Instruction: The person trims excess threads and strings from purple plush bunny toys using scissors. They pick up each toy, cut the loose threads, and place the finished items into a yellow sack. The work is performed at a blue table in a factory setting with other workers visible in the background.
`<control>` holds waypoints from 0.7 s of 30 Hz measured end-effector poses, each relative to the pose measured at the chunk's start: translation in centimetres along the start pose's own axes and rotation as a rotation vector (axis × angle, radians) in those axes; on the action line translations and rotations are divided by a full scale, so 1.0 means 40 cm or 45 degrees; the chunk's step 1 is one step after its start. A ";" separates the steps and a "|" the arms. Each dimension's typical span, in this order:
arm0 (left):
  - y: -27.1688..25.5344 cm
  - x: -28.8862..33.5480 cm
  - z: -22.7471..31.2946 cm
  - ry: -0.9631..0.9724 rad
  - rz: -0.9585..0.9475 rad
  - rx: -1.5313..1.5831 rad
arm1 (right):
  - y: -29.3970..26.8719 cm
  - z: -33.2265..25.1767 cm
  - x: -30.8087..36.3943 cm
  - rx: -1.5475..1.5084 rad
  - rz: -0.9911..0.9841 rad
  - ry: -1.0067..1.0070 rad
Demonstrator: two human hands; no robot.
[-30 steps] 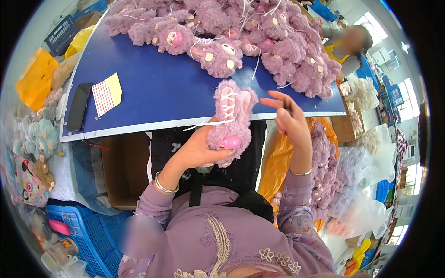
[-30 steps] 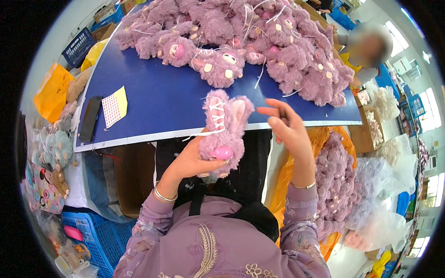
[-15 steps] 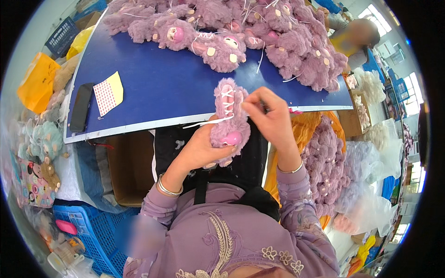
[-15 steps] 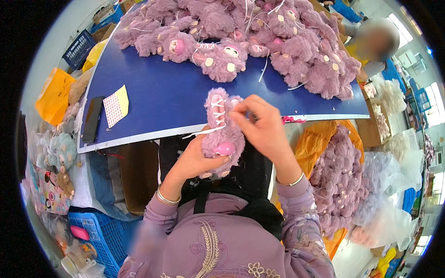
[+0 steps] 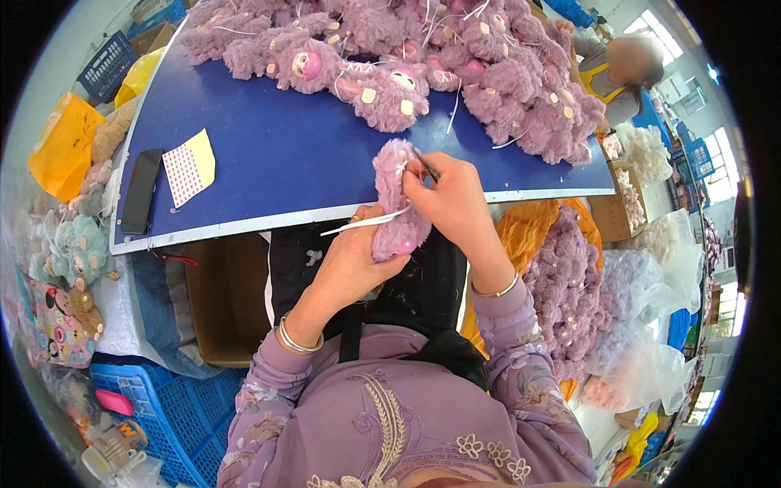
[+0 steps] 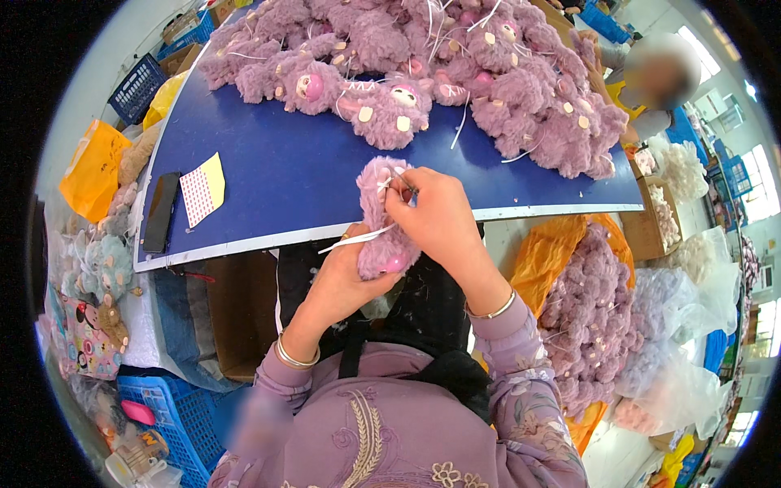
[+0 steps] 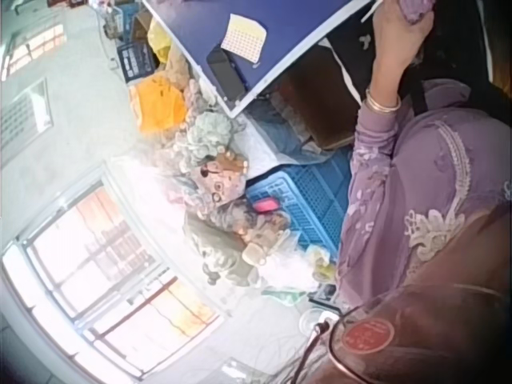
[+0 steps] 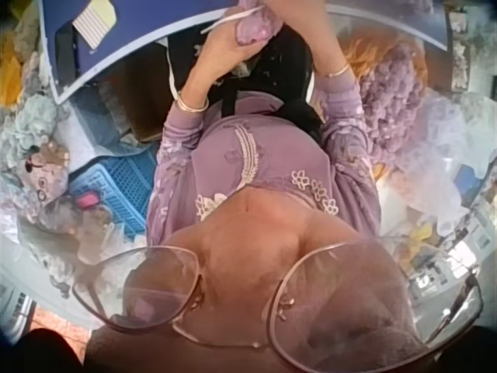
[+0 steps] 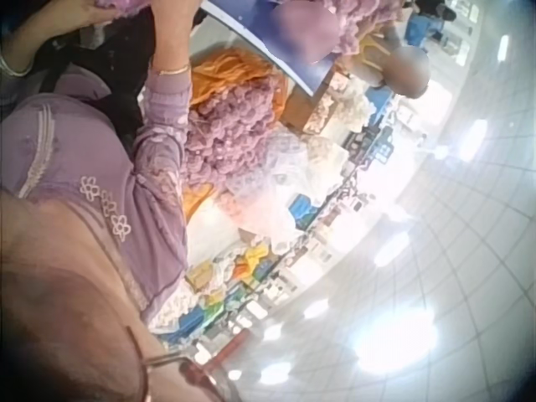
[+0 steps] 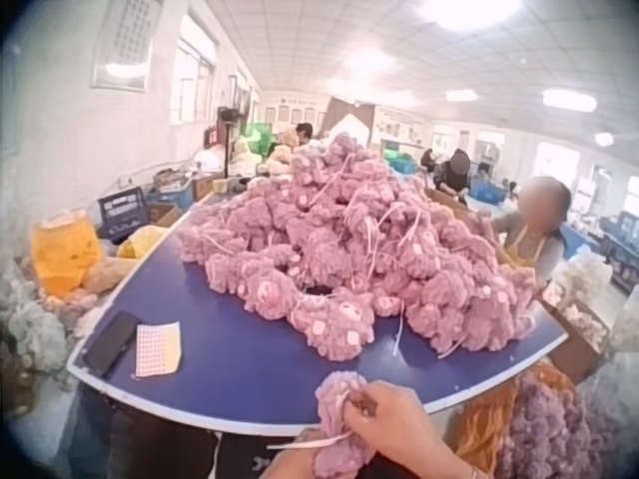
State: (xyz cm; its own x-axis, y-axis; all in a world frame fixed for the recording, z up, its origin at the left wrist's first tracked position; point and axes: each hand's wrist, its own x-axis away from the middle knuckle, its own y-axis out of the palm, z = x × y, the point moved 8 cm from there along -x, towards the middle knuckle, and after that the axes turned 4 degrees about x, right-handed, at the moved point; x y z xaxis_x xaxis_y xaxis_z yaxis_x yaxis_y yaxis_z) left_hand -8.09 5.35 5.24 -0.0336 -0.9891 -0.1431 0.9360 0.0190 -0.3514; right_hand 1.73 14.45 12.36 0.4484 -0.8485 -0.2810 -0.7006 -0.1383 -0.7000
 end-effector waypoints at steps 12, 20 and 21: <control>0.014 -0.015 -0.096 -0.236 0.280 1.036 | 0.089 0.083 0.042 -0.820 -0.154 0.427; 0.003 -0.024 -0.120 -0.265 0.507 1.110 | 0.084 0.068 0.052 -0.794 -0.146 0.441; 0.003 -0.025 -0.123 -0.254 0.518 1.123 | 0.086 0.066 0.052 -0.831 -0.168 0.434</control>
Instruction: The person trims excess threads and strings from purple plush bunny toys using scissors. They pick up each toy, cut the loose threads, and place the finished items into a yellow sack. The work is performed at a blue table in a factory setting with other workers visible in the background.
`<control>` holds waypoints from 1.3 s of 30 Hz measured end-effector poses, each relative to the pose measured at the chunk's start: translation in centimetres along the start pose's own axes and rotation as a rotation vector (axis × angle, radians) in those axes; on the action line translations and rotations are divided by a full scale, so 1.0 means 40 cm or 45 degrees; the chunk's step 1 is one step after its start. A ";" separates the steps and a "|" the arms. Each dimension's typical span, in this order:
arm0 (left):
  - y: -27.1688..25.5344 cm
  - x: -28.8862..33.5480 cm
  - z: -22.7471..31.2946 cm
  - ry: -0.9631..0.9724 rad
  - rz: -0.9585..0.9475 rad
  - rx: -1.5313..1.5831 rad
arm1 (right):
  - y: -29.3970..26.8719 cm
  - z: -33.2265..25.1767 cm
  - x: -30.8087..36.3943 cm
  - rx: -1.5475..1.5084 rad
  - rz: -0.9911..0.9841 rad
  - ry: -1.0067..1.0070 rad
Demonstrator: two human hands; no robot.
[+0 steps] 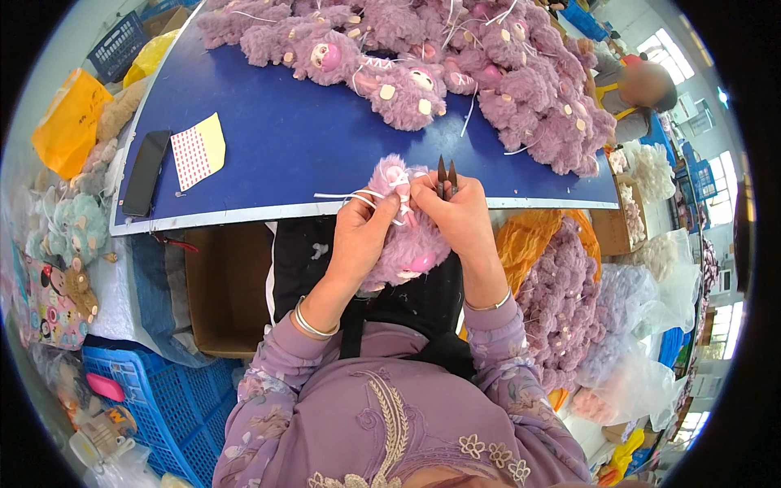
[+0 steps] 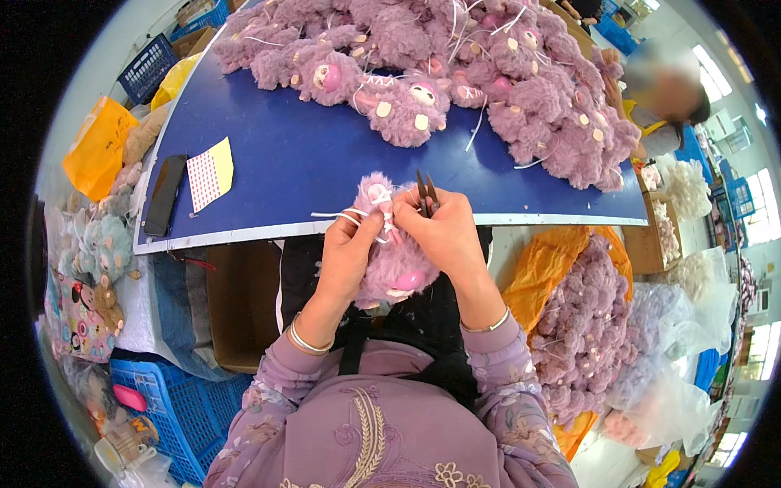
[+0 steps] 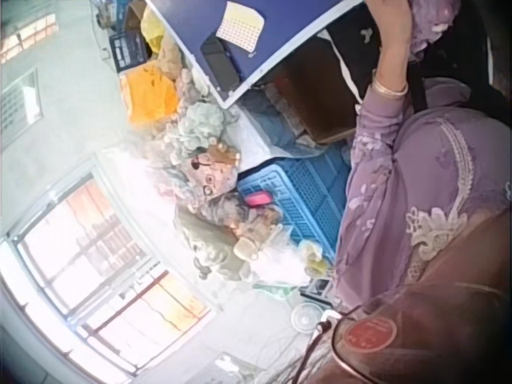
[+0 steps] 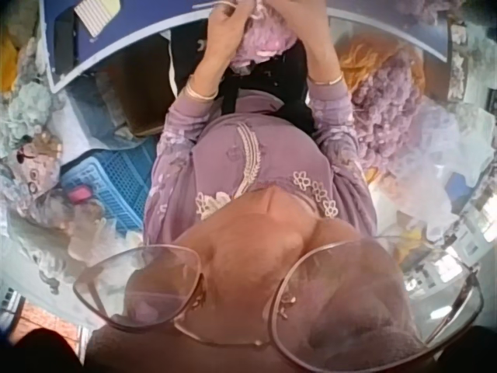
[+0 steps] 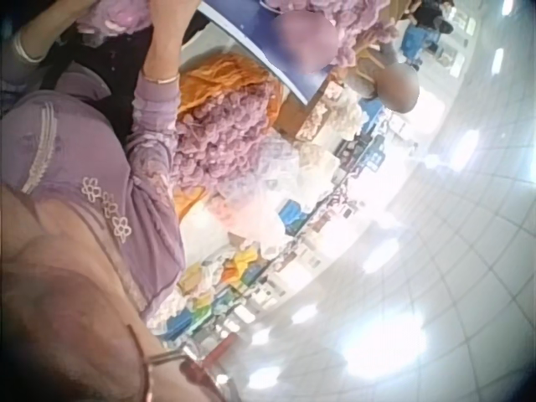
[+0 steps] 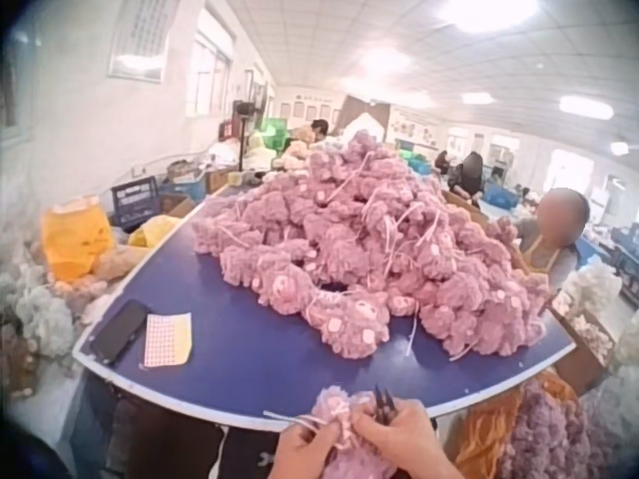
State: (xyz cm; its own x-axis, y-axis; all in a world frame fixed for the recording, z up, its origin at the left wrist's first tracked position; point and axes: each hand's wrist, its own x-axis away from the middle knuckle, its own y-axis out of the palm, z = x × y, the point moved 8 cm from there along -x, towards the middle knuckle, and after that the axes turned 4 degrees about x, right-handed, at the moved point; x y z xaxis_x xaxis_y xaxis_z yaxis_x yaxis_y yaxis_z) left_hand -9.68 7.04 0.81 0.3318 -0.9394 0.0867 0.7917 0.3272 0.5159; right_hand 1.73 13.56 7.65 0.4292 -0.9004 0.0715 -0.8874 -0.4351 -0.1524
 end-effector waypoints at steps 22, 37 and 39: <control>0.009 -0.015 0.074 0.052 -0.008 0.227 | 0.048 -0.037 -0.001 0.155 -0.083 -0.110; -0.021 -0.030 0.050 -0.096 0.025 0.477 | 0.027 -0.011 -0.012 -0.352 -0.253 -0.094; -0.037 -0.033 0.051 -0.116 0.071 0.493 | -0.020 -0.020 -0.018 -0.309 -0.056 -0.037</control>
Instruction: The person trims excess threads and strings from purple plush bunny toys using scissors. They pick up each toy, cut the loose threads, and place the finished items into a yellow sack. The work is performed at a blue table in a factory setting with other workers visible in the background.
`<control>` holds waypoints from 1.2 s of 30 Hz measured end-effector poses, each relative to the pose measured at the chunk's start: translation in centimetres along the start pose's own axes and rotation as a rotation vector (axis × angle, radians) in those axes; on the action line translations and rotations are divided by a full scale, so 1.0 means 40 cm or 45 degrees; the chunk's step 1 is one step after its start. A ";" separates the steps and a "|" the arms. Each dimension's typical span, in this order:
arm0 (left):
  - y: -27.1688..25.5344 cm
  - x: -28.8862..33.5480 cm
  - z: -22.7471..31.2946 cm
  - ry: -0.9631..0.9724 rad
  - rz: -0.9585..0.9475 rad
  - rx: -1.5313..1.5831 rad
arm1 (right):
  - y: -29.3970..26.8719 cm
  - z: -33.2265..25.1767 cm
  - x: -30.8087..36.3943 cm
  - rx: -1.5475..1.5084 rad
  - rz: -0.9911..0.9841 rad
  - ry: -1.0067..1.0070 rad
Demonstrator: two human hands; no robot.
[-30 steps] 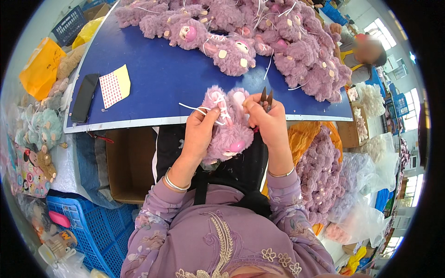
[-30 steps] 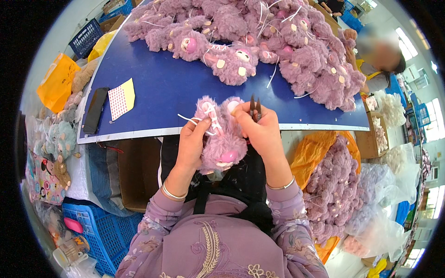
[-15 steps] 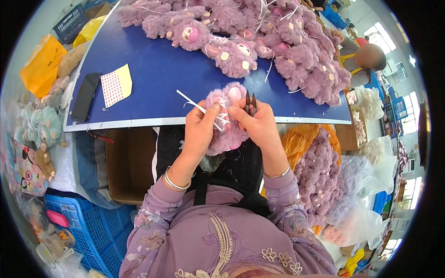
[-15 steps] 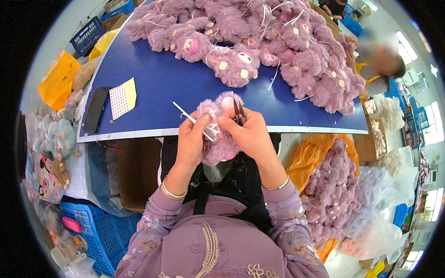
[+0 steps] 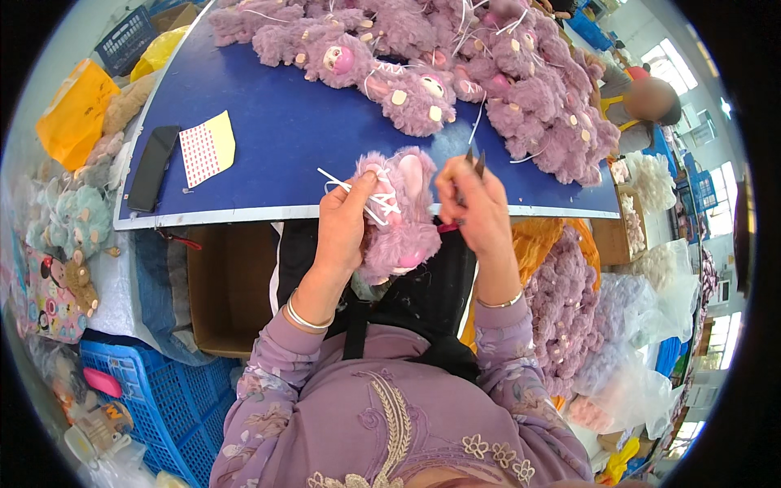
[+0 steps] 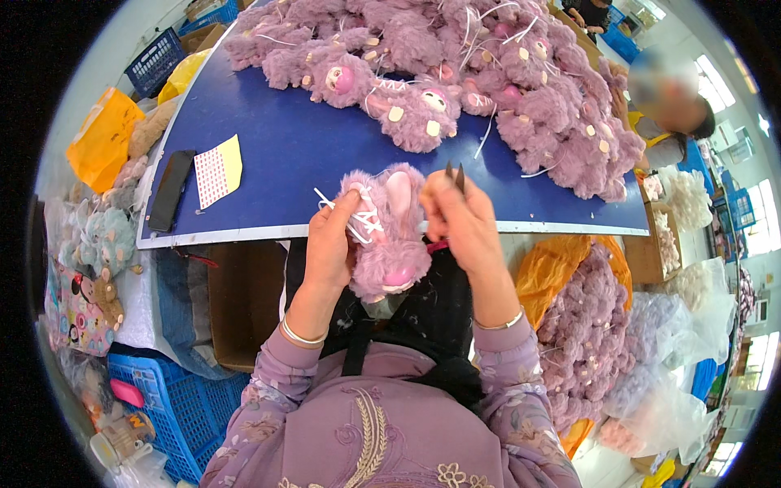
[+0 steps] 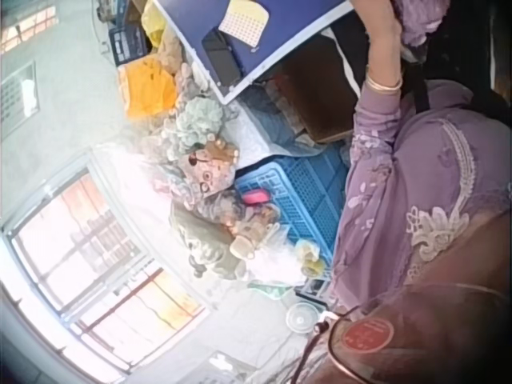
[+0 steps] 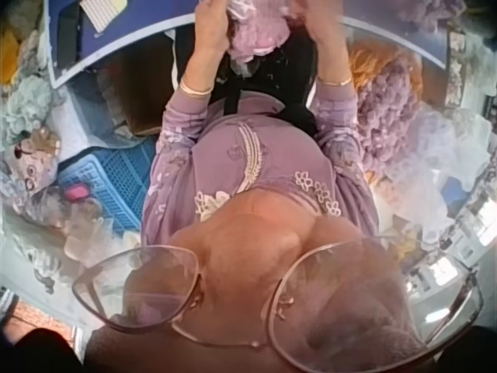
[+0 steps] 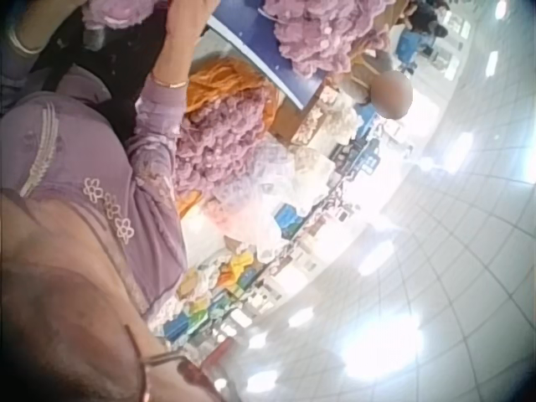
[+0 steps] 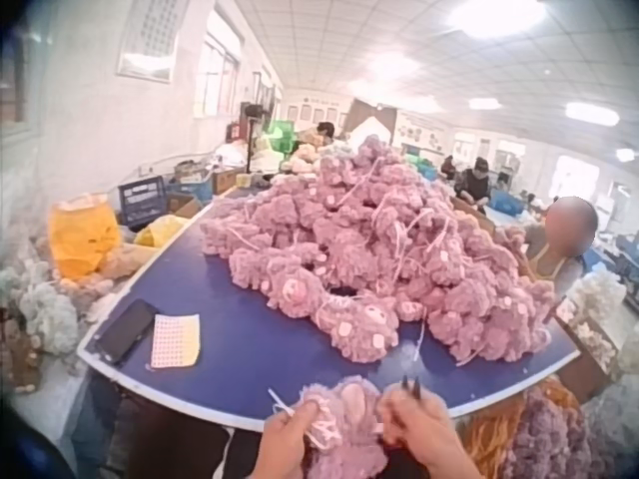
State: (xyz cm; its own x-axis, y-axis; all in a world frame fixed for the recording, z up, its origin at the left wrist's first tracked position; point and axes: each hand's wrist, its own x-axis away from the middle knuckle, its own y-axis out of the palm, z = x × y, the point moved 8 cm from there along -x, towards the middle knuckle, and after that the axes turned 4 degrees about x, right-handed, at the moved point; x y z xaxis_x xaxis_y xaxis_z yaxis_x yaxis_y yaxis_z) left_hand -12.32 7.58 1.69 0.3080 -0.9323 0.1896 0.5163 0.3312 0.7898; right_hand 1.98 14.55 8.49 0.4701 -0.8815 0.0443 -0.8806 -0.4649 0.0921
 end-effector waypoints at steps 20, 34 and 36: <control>0.023 0.017 -0.008 -0.053 -0.076 -0.141 | 0.100 -0.129 0.052 1.655 -0.400 -0.653; 0.024 0.020 -0.015 -0.041 -0.140 -0.161 | 0.099 -0.133 0.060 1.614 -0.414 -0.624; 0.030 0.023 -0.012 -0.041 -0.135 -0.154 | 0.103 -0.132 0.058 1.628 -0.422 -0.626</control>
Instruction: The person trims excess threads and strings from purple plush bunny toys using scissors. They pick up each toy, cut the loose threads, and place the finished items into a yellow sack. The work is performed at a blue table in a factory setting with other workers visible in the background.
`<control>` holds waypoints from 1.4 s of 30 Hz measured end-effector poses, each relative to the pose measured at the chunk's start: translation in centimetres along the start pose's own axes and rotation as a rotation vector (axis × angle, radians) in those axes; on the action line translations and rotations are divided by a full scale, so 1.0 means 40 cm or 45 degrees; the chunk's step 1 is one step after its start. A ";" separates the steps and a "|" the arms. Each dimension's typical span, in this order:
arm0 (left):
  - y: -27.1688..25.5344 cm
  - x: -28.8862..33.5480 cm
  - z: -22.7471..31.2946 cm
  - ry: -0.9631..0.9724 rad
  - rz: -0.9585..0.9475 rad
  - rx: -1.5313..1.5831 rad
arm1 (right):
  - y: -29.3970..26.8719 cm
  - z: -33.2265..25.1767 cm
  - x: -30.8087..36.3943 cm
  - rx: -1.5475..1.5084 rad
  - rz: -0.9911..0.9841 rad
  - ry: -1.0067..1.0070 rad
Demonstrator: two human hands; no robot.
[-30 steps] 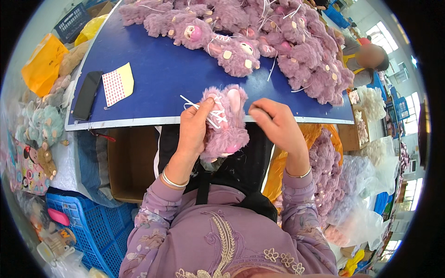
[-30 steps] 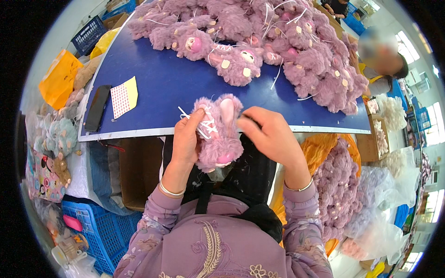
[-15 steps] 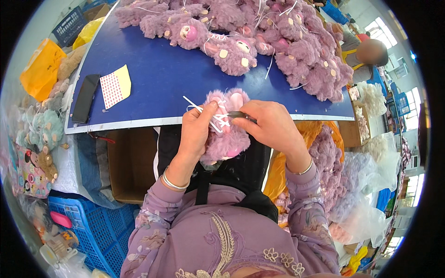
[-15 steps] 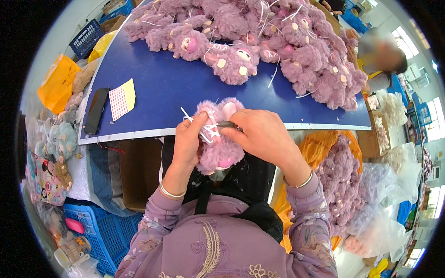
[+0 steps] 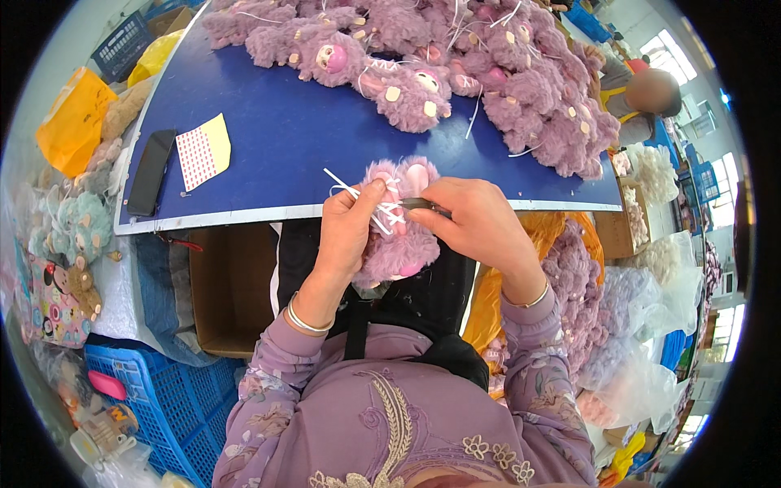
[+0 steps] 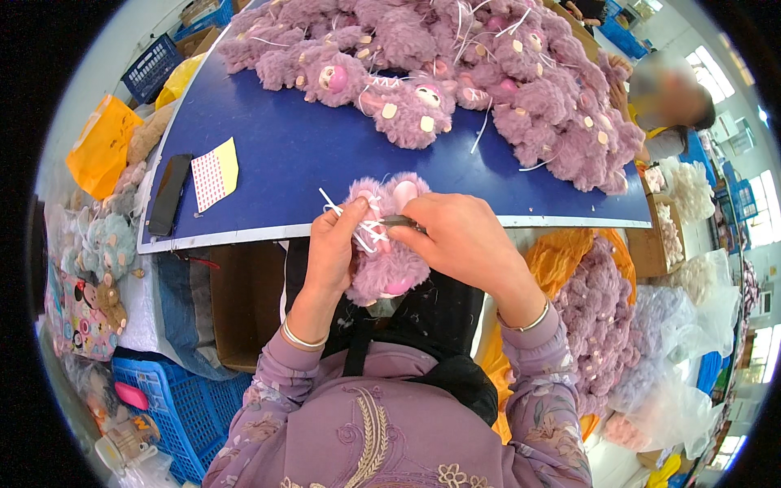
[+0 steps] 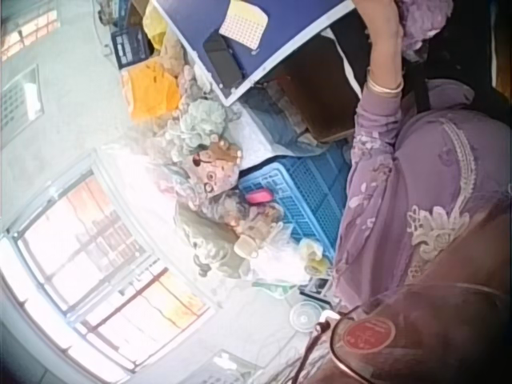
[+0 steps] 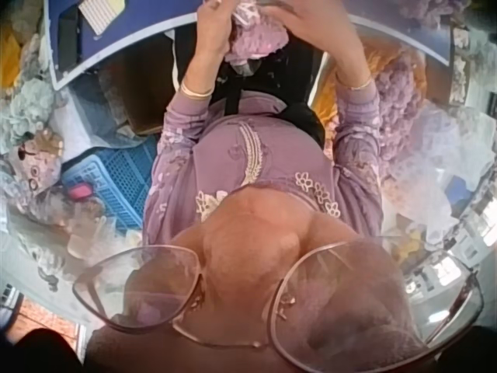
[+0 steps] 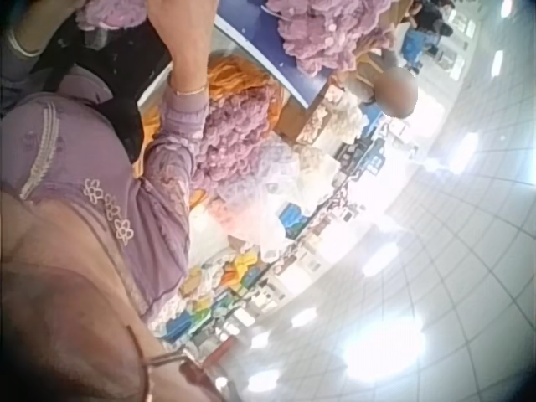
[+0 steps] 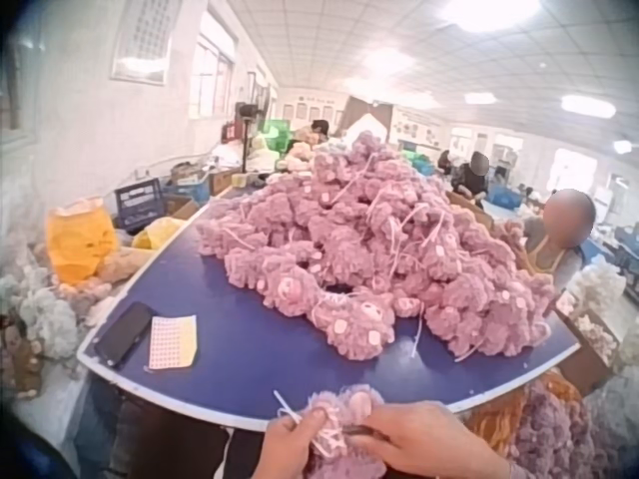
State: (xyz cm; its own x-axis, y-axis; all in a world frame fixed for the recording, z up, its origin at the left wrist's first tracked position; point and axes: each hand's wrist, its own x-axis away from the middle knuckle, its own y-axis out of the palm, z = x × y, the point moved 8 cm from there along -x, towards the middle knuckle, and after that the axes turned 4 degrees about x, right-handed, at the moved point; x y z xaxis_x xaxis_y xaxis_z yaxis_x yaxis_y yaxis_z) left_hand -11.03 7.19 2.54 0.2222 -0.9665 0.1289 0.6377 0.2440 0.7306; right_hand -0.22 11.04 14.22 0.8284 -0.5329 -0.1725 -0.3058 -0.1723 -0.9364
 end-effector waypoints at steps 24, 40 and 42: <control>0.007 0.012 -0.025 -0.081 0.015 0.096 | 0.018 0.047 -0.004 -0.298 0.072 0.083; 0.013 0.018 -0.039 -0.056 0.019 0.048 | 0.031 0.055 0.016 -0.404 0.072 0.191; 0.018 0.018 -0.040 -0.062 0.016 0.049 | 0.032 0.056 0.014 -0.399 0.092 0.180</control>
State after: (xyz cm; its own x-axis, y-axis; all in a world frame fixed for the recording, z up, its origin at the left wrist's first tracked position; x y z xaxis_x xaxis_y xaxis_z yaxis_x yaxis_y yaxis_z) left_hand -9.24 6.77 2.08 0.1929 -0.9664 0.1701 0.6063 0.2537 0.7537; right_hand 0.91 12.38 12.25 0.7331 -0.6584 -0.1702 -0.5083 -0.3642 -0.7804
